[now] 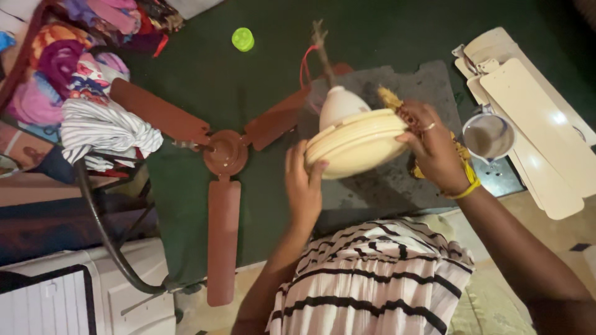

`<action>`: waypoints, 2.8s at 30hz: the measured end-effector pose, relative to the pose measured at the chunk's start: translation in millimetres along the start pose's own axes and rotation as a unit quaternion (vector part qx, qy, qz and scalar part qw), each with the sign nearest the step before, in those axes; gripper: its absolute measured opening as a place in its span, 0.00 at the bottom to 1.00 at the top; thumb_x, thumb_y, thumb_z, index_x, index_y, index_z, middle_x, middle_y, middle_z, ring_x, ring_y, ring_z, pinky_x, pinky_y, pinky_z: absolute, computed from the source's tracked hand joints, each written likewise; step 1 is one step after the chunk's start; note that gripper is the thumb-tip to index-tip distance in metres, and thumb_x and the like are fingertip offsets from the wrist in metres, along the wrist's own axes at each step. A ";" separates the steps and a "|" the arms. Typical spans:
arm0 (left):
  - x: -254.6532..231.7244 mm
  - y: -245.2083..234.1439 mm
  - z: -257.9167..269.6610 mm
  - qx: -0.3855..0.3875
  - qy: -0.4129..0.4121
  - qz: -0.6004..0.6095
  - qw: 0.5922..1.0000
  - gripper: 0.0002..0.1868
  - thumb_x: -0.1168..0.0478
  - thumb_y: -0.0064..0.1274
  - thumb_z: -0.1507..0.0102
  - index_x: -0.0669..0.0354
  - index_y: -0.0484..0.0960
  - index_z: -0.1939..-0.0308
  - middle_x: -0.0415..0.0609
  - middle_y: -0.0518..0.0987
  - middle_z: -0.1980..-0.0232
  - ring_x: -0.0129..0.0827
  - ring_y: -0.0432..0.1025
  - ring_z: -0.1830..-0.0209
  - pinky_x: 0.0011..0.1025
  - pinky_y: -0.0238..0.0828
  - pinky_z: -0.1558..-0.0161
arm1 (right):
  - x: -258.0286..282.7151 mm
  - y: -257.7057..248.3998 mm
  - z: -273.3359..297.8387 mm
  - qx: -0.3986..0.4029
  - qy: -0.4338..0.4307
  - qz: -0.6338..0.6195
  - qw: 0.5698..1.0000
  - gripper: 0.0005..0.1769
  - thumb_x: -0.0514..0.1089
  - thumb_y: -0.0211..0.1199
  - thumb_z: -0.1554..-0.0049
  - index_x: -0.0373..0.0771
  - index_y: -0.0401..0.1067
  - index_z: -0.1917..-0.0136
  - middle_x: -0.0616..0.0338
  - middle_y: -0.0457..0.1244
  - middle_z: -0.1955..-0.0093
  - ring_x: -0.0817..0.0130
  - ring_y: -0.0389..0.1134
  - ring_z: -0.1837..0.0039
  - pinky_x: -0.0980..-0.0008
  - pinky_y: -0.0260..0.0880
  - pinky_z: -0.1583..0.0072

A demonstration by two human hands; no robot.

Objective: The person wipes the ceiling fan motor housing and a fan blade with a cloth, using a liquid from a small container. The person handles the motor housing and blade one at a time, wiping each surface thoroughly.

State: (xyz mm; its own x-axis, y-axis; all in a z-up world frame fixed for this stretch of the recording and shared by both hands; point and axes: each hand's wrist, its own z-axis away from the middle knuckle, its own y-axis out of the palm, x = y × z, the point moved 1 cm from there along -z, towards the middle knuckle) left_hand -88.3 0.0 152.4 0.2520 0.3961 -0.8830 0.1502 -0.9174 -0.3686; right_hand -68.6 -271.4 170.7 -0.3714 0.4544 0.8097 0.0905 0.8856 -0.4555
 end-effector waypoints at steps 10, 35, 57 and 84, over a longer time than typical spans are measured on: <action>-6.7 -7.7 9.3 0.020 0.047 -0.001 0.999 0.27 0.56 0.68 0.41 0.67 0.73 0.45 0.58 0.72 0.39 0.46 0.71 0.40 0.36 0.71 0.41 | -43.4 33.1 54.3 -0.046 0.077 -0.214 0.973 0.19 0.35 0.55 0.36 0.34 0.61 0.32 0.53 0.56 0.30 0.67 0.59 0.34 0.67 0.60 0.31; -14.1 6.9 -32.3 0.099 0.064 -0.034 0.992 0.39 0.47 0.76 0.51 0.61 0.77 0.43 0.51 0.84 0.43 0.40 0.80 0.43 0.34 0.77 0.41 | 5.8 21.6 -15.4 0.065 0.079 -0.129 0.986 0.08 0.34 0.65 0.42 0.35 0.73 0.48 0.54 0.67 0.37 0.66 0.69 0.36 0.69 0.70 0.37; 27.3 14.2 -17.3 0.077 0.005 0.162 0.984 0.56 0.58 0.78 0.50 0.61 0.58 0.25 0.58 0.80 0.37 0.38 0.76 0.36 0.37 0.73 0.31 | -120.1 53.3 61.9 -0.058 0.107 -0.346 0.930 0.13 0.33 0.55 0.34 0.42 0.62 0.38 0.60 0.63 0.45 0.70 0.68 0.42 0.70 0.72 0.44; -21.3 9.7 -41.7 0.231 0.114 -0.026 0.966 0.27 0.52 0.54 0.30 0.55 0.71 0.28 0.55 0.74 0.30 0.51 0.70 0.29 0.42 0.67 0.31 | 13.8 6.0 -41.4 0.109 -0.149 -0.018 0.983 0.13 0.38 0.66 0.43 0.36 0.68 0.47 0.53 0.65 0.43 0.58 0.68 0.39 0.61 0.69 0.39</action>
State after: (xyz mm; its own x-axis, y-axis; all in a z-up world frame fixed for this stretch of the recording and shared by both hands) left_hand -52.4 -15.7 179.7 0.4682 0.3913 -0.7922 -0.2613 -0.7952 -0.5472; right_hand -35.0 -255.9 194.5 -0.6276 0.3455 0.6977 -0.1158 0.8447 -0.5225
